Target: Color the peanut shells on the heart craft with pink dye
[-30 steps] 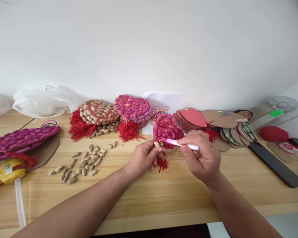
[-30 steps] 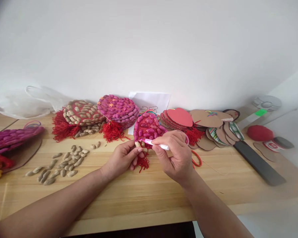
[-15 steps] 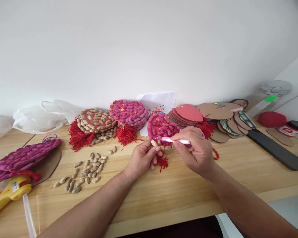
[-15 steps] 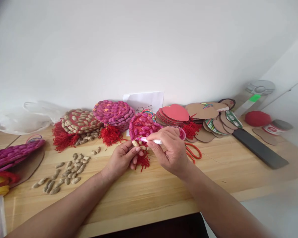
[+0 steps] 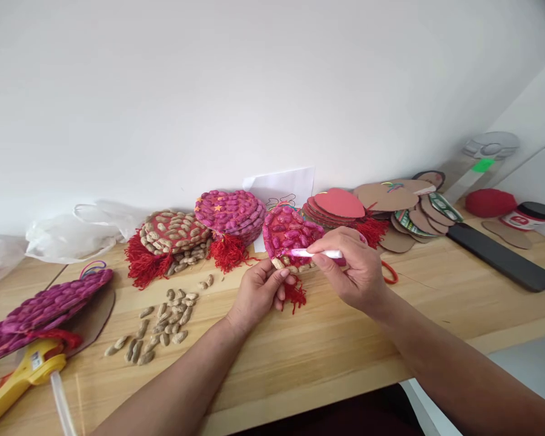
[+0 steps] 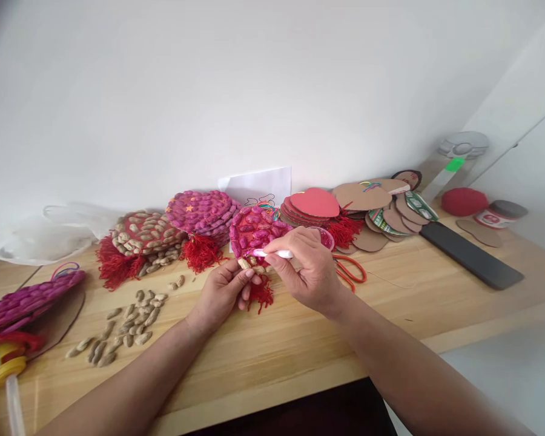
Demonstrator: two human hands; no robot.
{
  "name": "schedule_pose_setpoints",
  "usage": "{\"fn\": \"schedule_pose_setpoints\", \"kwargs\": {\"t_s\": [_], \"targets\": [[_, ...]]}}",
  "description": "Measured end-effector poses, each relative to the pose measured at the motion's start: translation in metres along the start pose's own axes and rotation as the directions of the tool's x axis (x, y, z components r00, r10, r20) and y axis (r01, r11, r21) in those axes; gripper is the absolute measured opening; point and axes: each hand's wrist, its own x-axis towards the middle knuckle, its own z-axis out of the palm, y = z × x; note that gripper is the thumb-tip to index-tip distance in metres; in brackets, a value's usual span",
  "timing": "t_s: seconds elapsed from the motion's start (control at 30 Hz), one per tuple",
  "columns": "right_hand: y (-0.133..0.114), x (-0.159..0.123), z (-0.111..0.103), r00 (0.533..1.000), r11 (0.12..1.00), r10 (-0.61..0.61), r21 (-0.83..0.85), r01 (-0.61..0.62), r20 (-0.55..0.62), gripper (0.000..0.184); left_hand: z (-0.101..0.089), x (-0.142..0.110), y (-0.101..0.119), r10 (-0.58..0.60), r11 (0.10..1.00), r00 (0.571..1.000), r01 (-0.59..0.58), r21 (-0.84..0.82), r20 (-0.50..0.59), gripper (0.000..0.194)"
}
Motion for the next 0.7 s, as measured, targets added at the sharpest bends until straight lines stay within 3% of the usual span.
{"fn": "schedule_pose_setpoints", "kwargs": {"t_s": [0.53, 0.7], "targets": [[-0.0003, 0.0001, 0.0011, 0.999, 0.998, -0.036, -0.044, 0.036, 0.003, 0.007, 0.0006, -0.0004, 0.0012, -0.005, 1.0, 1.0, 0.005, 0.012, -0.011, 0.038], [-0.0012, -0.0006, 0.0014, 0.999, 1.0, -0.02, 0.014, 0.02, 0.032, 0.007, 0.0008, -0.0003, 0.0014, 0.006, 1.0, 1.0, -0.006, -0.006, -0.013, 0.038]]}}
